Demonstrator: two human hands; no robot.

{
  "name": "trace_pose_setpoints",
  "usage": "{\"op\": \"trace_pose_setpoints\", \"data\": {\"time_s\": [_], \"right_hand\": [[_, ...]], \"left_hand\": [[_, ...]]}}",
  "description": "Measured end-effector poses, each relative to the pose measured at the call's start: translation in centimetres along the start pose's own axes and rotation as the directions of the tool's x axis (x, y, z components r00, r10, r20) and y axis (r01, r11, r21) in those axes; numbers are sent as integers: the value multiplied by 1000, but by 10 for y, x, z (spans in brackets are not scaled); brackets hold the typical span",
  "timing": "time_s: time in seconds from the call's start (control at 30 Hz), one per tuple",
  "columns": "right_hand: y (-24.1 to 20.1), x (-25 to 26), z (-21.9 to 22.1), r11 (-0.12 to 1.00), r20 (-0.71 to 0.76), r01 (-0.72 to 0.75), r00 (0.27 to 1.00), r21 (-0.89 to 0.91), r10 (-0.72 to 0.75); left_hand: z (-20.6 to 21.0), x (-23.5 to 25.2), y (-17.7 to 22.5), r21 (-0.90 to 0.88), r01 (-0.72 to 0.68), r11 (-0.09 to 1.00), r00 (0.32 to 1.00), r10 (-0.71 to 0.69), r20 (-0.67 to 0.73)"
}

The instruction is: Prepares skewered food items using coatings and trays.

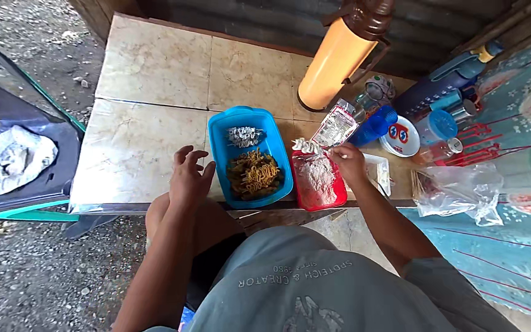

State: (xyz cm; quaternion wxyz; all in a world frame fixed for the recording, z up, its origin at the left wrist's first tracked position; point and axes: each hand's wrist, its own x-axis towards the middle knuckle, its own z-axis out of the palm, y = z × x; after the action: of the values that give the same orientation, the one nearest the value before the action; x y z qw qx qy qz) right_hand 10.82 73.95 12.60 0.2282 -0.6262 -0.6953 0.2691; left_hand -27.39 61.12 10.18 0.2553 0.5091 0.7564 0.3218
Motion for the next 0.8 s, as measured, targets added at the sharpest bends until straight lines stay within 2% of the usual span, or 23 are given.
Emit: {"op": "trace_pose_setpoints", "data": {"time_s": [0.13, 0.23, 0.37, 0.47, 0.63, 0.7, 0.8], "right_hand": [[-55, 46, 48, 996, 123, 74, 990, -55, -67], [-85, 75, 92, 989, 191, 76, 980, -125, -51], [-114, 98, 137, 963, 236, 87, 971, -255, -26], [-124, 104, 154, 915, 243, 150, 968, -375, -59], [-116, 108, 164, 758, 283, 361, 929, -543, -239], [-116, 107, 153, 767, 285, 395, 916, -506, -283], [-108, 97, 106, 819, 236, 415, 908, -397, -346]], "left_hand": [[-2, 0, -2, 3, -1, 1000, 1000, 1, -7], [-2, 2, -4, 2, 12, 1000, 1000, -12, 2], [-5, 6, -3, 20, 59, 998, 997, -60, 40], [-5, 10, -9, 8, 61, 998, 997, -61, 43], [-1, 12, -16, -10, 51, 999, 998, -50, 42], [-3, 12, -16, -8, 48, 999, 998, -48, 50], [-6, 10, -15, 2, 30, 1000, 996, -30, 78]]}}
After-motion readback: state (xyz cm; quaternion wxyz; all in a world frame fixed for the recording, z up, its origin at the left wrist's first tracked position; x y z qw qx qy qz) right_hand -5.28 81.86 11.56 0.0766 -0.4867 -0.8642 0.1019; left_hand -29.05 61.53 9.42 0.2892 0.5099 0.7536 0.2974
